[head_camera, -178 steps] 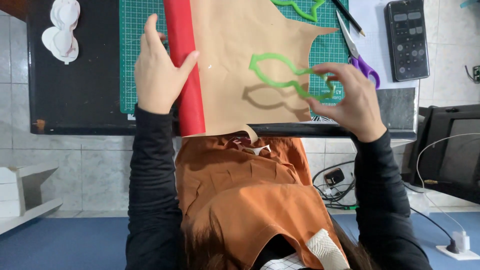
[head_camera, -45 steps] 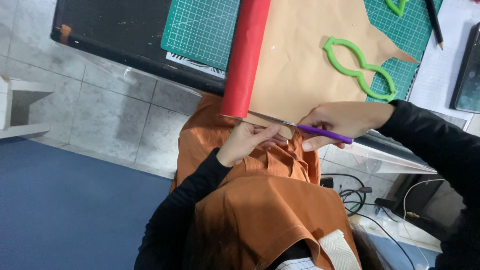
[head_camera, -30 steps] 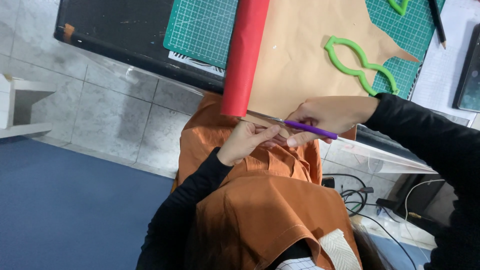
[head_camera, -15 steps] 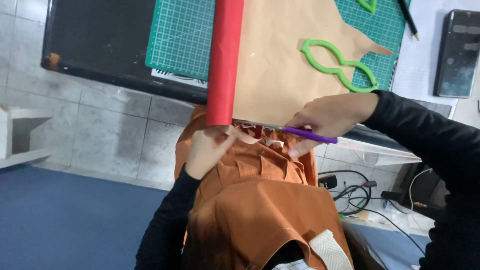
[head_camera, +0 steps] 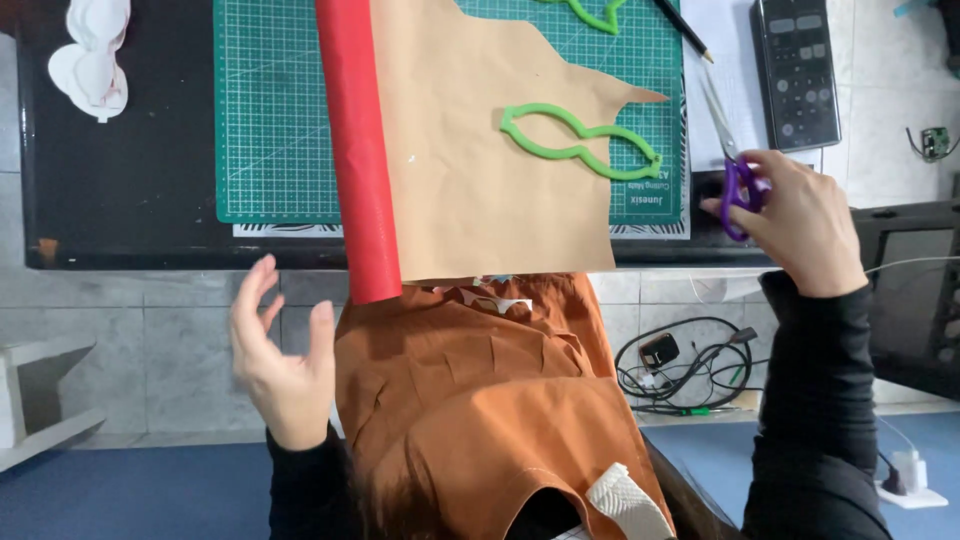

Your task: The person is trimming a piece of leather with scissors and then using a template to mark shapes on it with a pencil.

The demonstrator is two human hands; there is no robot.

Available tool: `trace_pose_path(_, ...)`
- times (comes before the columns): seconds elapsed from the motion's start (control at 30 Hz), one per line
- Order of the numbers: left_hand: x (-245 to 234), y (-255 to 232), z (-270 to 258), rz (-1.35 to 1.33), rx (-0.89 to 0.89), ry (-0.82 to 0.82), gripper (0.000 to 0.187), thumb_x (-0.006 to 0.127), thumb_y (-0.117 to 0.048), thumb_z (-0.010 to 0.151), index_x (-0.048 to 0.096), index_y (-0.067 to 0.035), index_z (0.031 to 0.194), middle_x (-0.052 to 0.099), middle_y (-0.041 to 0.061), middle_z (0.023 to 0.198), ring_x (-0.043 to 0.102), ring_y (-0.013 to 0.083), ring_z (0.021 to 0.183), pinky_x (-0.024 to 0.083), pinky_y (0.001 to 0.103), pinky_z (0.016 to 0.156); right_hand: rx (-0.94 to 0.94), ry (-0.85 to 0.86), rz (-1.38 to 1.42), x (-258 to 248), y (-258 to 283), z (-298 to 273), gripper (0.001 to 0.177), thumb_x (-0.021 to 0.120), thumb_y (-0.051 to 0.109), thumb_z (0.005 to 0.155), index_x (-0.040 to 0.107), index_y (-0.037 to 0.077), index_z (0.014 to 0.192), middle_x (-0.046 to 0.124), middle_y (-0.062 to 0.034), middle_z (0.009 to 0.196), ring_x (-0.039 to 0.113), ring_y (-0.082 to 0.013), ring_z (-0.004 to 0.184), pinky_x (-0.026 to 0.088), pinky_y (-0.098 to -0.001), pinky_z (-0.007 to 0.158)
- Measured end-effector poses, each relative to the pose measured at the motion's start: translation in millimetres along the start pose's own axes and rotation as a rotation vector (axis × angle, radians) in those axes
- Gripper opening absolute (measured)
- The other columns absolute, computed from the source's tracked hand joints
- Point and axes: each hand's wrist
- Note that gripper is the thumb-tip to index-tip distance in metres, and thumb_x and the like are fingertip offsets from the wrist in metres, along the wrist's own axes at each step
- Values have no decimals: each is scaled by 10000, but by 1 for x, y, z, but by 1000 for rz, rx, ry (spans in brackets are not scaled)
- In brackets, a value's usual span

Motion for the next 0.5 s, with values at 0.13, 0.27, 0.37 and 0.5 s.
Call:
trace_pose_path(0.13,28,-11,42,41,90,252,948,798,-308,928,188,73,1546,430,321,1479,628,359,1095,581,416,825,-42,-137,-126,3,-5,-9,629,881,101,783,714,49,1387,795,-96,1139,749,-195,846,553,-293,634)
trace_pose_path(0.27,58,-2,78,185,77,313,1079,864,-366,898,119,52,1558,509,307,1379,688,430,913,590,481,661,-49,-190,-243,-7,17,-15,496,877,269,846,763,134,1310,758,-8,1125,718,-142,757,478,-278,542)
trace_pose_path(0.37,73,4,91,234,33,311,987,804,-244,911,111,17,1564,568,214,1232,693,338,762,596,420,574,-204,-444,-277,-4,51,-1,210,875,236,1008,810,149,1188,765,30,986,566,-69,583,388,-204,470)
trace_pose_path(0.5,83,12,98,162,61,239,862,745,-148,909,164,8,1526,619,224,1177,694,355,789,569,437,595,-469,-392,-25,5,83,17,391,825,189,916,739,73,1280,721,-39,1343,700,-181,1033,578,-298,852)
Point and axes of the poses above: each hand's wrist, its own z-axis towards the middle knuckle, its own x-axis out of the palm, y = z × x
